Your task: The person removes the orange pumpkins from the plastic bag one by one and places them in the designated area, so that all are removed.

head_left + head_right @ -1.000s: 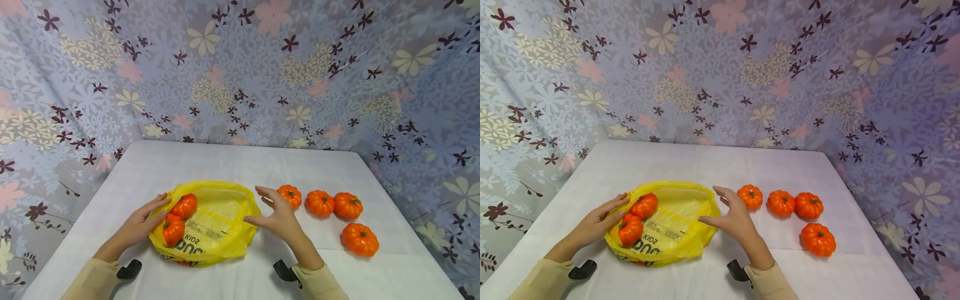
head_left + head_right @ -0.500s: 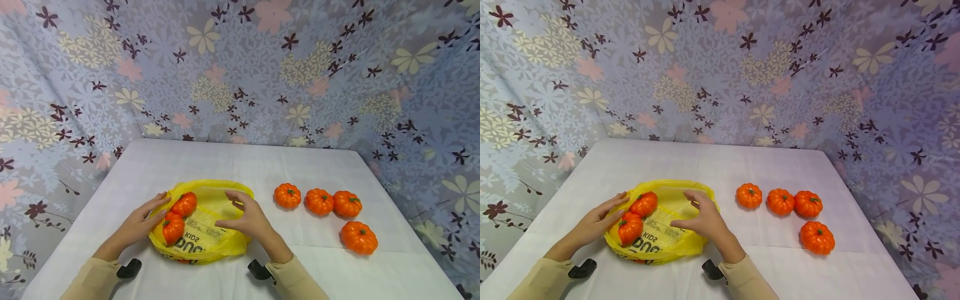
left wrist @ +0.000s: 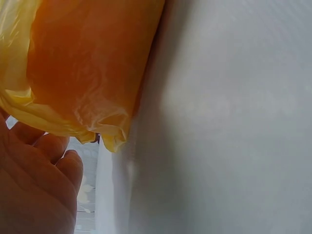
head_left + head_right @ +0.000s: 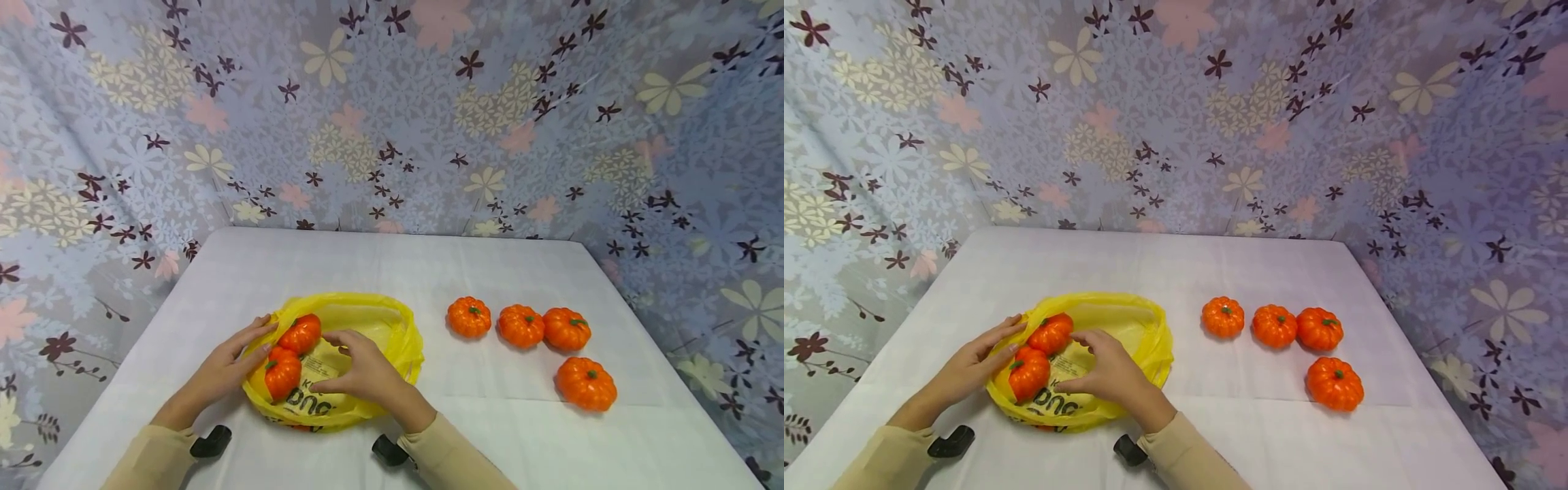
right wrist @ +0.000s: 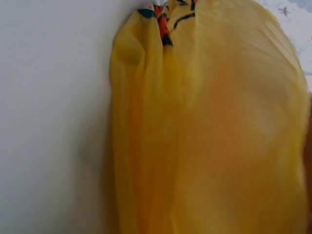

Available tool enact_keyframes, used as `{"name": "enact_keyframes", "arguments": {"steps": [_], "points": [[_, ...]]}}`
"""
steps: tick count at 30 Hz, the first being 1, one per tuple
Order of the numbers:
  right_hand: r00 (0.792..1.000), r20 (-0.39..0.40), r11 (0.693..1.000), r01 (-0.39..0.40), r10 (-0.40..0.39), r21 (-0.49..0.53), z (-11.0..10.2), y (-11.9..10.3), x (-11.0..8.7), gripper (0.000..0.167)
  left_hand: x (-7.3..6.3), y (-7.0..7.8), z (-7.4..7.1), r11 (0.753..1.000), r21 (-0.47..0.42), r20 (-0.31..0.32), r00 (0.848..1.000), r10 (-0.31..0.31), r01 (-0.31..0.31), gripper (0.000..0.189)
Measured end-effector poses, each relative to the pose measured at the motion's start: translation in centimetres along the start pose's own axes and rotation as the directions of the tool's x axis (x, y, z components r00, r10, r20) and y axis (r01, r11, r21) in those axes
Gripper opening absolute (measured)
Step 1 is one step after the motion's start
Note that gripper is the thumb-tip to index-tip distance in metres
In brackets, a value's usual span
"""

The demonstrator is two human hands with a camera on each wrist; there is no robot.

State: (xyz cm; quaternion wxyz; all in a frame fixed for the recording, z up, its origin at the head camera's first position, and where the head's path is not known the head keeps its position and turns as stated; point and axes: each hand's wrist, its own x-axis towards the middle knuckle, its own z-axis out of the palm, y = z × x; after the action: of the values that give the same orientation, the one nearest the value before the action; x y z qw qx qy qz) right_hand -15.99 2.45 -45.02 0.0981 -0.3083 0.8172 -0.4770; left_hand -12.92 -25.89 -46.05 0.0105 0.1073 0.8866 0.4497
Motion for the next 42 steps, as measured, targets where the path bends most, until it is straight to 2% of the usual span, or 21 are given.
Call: {"name": "enact_keyframes", "arguments": {"steps": [10, 19, 26, 32, 42], "points": [[0.999, 0.03, 0.999, 0.033, -0.032, -0.043, 1.9, -0.9, 1.8, 0.076, 0.0, -0.1, 0.2, 1.0, 0.009, -0.007, 1.0, 0.017, -0.017, 0.048], [0.99, 0.069, 0.973, 0.132, -0.121, -0.188, 3.7, -1.4, 2.4, 0.078, -0.4, 0.0, 0.2, 1.0, 0.003, -0.013, 1.0, 0.017, -0.017, 0.048], [0.994, 0.073, 0.969, 0.096, -0.081, -0.229, 4.4, -1.6, 2.5, 0.081, -0.3, 0.4, 0.1, 1.0, 0.016, -0.006, 1.0, 0.022, -0.022, 0.048], [0.995, 0.054, 0.961, 0.096, -0.085, -0.258, 4.6, -1.5, 2.5, 0.078, -0.4, 0.6, 0.2, 0.999, 0.012, -0.009, 0.999, 0.034, -0.034, 0.047], [0.997, 0.042, 0.979, 0.078, -0.072, -0.187, 4.4, -1.3, 2.3, 0.072, -0.4, 0.7, 0.0, 0.999, 0.008, -0.005, 0.999, 0.048, -0.048, 0.046]]}}
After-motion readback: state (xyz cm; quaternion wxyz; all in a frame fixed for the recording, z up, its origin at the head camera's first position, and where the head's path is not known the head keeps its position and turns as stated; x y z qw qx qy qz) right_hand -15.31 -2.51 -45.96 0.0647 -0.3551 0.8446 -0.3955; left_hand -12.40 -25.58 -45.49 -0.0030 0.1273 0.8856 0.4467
